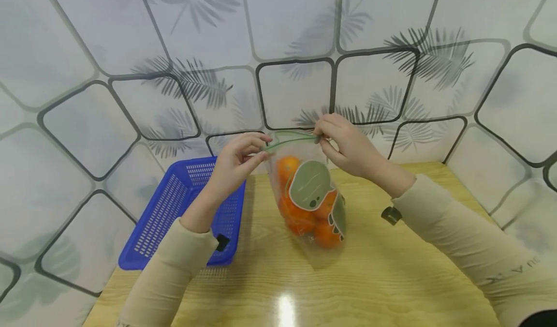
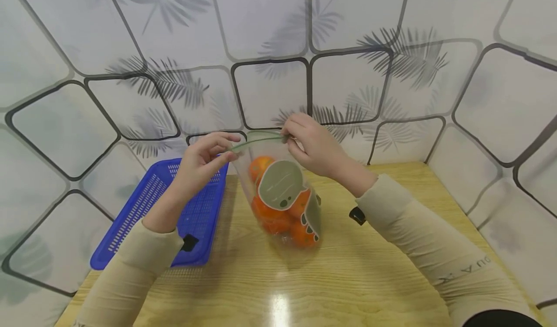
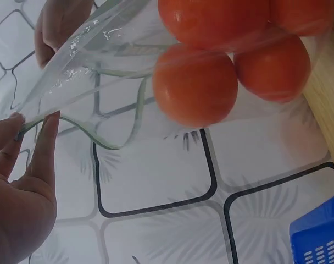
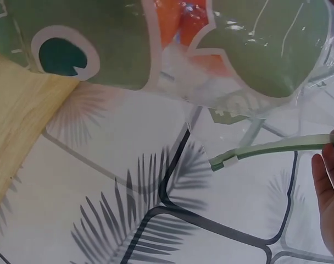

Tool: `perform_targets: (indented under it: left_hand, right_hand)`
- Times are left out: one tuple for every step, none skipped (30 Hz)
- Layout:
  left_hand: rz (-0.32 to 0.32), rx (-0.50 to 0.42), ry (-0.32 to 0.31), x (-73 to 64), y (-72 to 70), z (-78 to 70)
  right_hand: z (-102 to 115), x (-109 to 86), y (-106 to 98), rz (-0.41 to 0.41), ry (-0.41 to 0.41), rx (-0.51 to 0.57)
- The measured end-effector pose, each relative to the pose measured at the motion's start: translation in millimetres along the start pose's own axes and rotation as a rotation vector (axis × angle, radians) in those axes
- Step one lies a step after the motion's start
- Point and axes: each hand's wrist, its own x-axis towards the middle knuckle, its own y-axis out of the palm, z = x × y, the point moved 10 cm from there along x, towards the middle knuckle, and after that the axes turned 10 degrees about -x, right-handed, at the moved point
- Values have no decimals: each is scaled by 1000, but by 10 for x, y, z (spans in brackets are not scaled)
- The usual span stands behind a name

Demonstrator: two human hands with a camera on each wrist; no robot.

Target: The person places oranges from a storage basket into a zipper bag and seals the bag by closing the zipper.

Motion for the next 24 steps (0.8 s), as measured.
perform_targets:
  left_hand:
    - [3, -27, -6, 3, 8, -6]
    - [4, -51, -11, 3, 13, -10]
    - [7, -78, -16, 4, 21, -14]
    - [10, -109, -20, 6, 27, -16]
    - [13, -138, -23, 7, 33, -17]
    - [15, -162, -25, 6, 37, -19]
    - [20, -184, -26, 5, 42, -20]
    - [25, -202, -25, 5, 49, -22]
    - [31, -224, -24, 6, 57, -27]
    - [37, -240, -21, 7, 63, -31]
    - [44, -257, -17, 9, 71, -35]
    - [52, -274, -13, 11, 78, -39]
    - [60, -291, -11, 16, 88, -43]
    - [67, -305, -12, 19, 96, -51]
    - [73, -318, -13, 22, 103, -58]
    - [79, -326, -15, 27, 110, -67]
    - [85, -334, -17, 33, 117, -75]
    - [89, -337, -20, 37, 122, -85]
    - [92, -340, -23, 42, 127, -98]
    - [94, -338, -25, 44, 128, -108]
    - [97, -340, -26, 48, 129, -111]
    - [99, -340, -26, 51, 128, -119]
    - [101, -340, -27, 52, 127, -125]
    - [102, -337, -27, 51, 124, -128]
  right_hand:
    - [-14, -11, 11, 3, 9, 1]
    - [-28, -23, 26, 7, 17, 1]
    - [-42, -37, 41, 10, 23, 3]
    - [-53, -50, 57, 14, 28, 4]
    - [-63, -63, 71, 16, 30, 5]
    - [-76, -76, 85, 16, 32, 6]
    - [-88, -91, 96, 16, 33, 8]
    - [-101, -107, 105, 13, 33, 11]
    - [-118, -123, 115, 12, 36, 12]
    - [-137, -139, 125, 11, 39, 11]
    - [-159, -156, 134, 11, 45, 11]
    - [-189, -175, 148, 13, 56, 12]
    - [-224, -198, 165, 19, 71, 12]
    - [-261, -221, 184, 28, 88, 10]
    - [-302, -247, 203, 39, 111, 8]
    - [-341, -275, 220, 48, 132, 8]
    - [-381, -305, 237, 54, 153, 8]
    - [-423, -338, 254, 61, 175, 10]
    - [-459, -372, 266, 62, 193, 12]
    - [-490, -404, 273, 60, 208, 18]
    - [-520, -436, 279, 55, 221, 21]
    - [-552, -470, 286, 49, 234, 24]
    - [-583, -504, 290, 40, 248, 29]
    - [-612, -537, 293, 32, 261, 37]
